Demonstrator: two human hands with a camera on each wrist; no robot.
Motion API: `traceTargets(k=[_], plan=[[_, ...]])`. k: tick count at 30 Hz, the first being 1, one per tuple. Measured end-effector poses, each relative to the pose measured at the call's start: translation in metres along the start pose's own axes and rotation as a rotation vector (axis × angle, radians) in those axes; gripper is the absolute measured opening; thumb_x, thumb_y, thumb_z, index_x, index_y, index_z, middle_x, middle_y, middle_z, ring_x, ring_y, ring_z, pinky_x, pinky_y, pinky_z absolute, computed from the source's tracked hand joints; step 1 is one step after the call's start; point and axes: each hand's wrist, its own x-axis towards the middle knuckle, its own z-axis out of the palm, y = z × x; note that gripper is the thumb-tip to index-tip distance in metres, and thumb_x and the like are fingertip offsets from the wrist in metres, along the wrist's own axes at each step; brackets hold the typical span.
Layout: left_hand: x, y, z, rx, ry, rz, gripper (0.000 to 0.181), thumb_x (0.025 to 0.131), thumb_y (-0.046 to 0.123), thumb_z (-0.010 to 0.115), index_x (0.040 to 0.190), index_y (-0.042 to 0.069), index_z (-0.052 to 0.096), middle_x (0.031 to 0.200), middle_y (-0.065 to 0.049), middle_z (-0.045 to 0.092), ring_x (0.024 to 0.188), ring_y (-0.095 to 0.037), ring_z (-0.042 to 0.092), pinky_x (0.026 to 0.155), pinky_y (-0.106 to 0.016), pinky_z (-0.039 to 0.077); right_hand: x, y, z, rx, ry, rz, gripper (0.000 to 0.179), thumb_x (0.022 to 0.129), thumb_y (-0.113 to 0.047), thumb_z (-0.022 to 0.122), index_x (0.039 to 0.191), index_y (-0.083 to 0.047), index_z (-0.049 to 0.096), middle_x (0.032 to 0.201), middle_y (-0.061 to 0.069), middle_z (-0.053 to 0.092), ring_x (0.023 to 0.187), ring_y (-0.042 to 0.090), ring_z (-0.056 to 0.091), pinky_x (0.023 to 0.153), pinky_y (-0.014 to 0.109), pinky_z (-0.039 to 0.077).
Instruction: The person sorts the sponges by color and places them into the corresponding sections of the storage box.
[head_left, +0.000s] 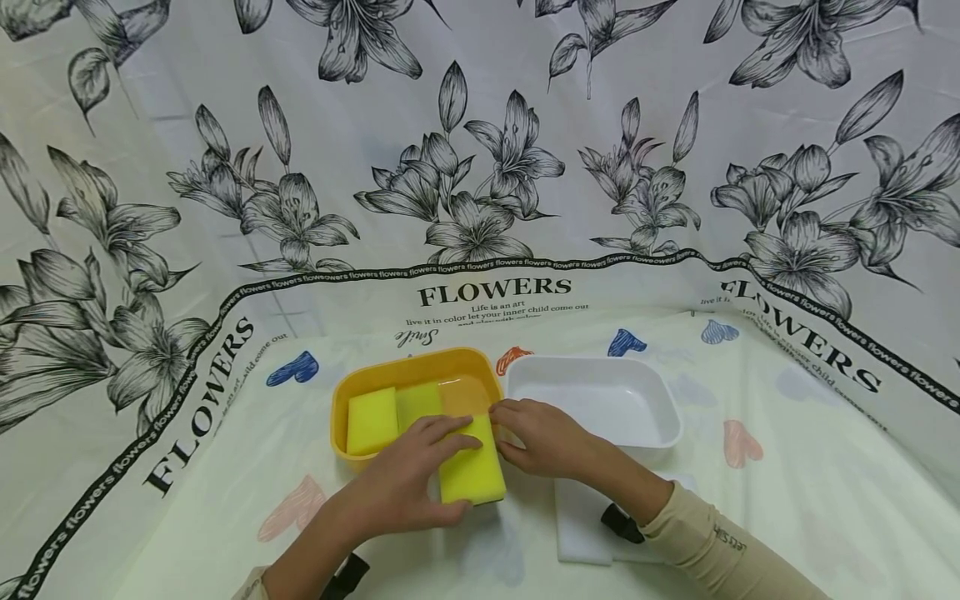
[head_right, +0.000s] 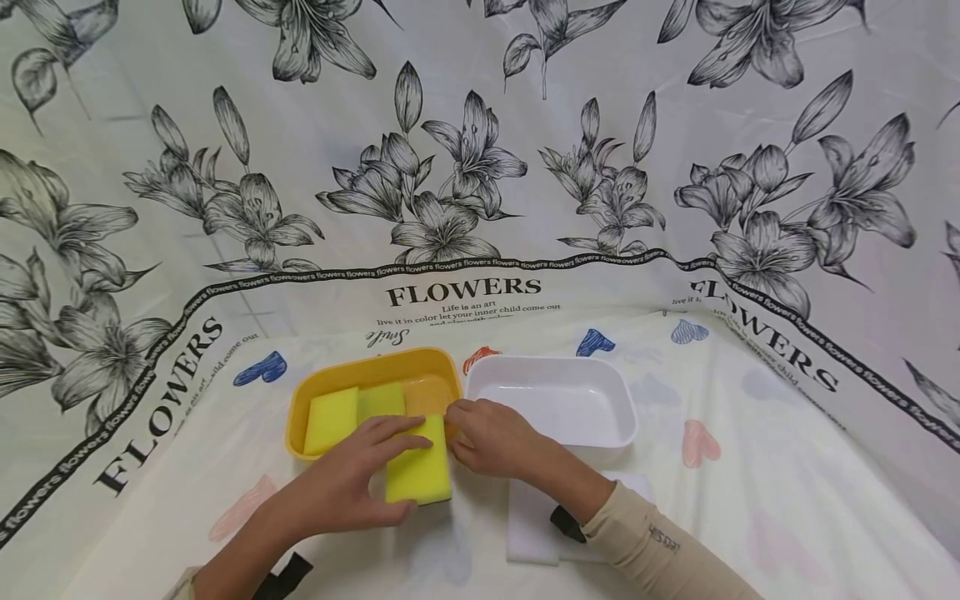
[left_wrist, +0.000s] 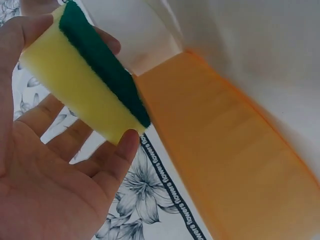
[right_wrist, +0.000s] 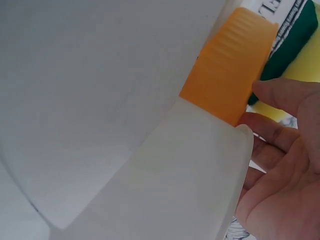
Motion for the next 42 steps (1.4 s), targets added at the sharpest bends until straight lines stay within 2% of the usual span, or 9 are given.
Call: traceTargets(k=[6, 13, 19, 27, 38, 42], plan=[[0.0, -0.002, -0.001, -0.004, -0.016, -0.028, 0.06, 0.082, 0.048, 0.079, 0.136, 0.031, 0.062, 0.153, 0.007, 0.045, 0.144, -0.021, 0.035, 0.112, -0.047, 0.037, 0.0, -0.001, 0.0, 0.01, -0.007, 0.013, 0.031, 0.095, -0.023, 0.07, 0.123, -0.011, 0.066, 0.117, 0.0, 0.068, 0.096, 0.014, 0.064, 0.089, 0.027, 0.054], [-0.003, -0.001, -0.003, 0.023, 0.007, -0.034, 0.057, 0.084, 0.051, 0.075, 0.136, 0.03, 0.063, 0.15, 0.006, 0.049, 0.144, -0.021, 0.037, 0.11, -0.048, 0.038, -0.001, 0.0, 0.001, 0.006, -0.002, 0.005, 0.03, 0.094, -0.021, 0.07, 0.121, -0.009, 0.067, 0.116, 0.002, 0.068, 0.097, 0.016, 0.065, 0.089, 0.03, 0.055], [-0.005, -0.002, -0.005, 0.075, 0.056, -0.039, 0.049, 0.086, 0.041, 0.075, 0.132, 0.025, 0.067, 0.144, 0.002, 0.056, 0.138, -0.022, 0.044, 0.106, -0.047, 0.044, -0.002, 0.0, 0.001, -0.014, -0.015, 0.004, 0.033, 0.094, -0.021, 0.07, 0.124, -0.007, 0.066, 0.122, 0.005, 0.067, 0.106, 0.02, 0.065, 0.092, 0.034, 0.054], [-0.001, -0.005, -0.008, 0.09, 0.07, -0.06, 0.045, 0.089, 0.039, 0.074, 0.131, 0.023, 0.068, 0.142, 0.0, 0.058, 0.136, -0.023, 0.048, 0.102, -0.047, 0.047, -0.001, 0.001, 0.0, -0.01, -0.017, -0.003, 0.032, 0.093, -0.019, 0.07, 0.123, -0.007, 0.066, 0.122, 0.005, 0.066, 0.106, 0.02, 0.065, 0.092, 0.034, 0.054], [0.008, -0.007, -0.008, 0.111, 0.065, -0.039, 0.045, 0.093, 0.036, 0.072, 0.134, 0.02, 0.067, 0.142, -0.006, 0.057, 0.135, -0.028, 0.048, 0.101, -0.051, 0.047, 0.0, 0.001, -0.001, -0.009, -0.018, -0.002, 0.031, 0.094, -0.019, 0.07, 0.122, -0.008, 0.067, 0.122, 0.005, 0.067, 0.106, 0.02, 0.065, 0.093, 0.034, 0.054], [0.009, -0.01, -0.006, 0.134, 0.083, -0.026, 0.044, 0.092, 0.035, 0.073, 0.133, 0.019, 0.067, 0.141, -0.006, 0.057, 0.135, -0.028, 0.049, 0.102, -0.051, 0.046, 0.0, 0.001, -0.001, -0.006, -0.012, -0.007, 0.03, 0.093, -0.018, 0.069, 0.121, -0.008, 0.068, 0.123, 0.005, 0.067, 0.107, 0.02, 0.065, 0.093, 0.034, 0.053]])
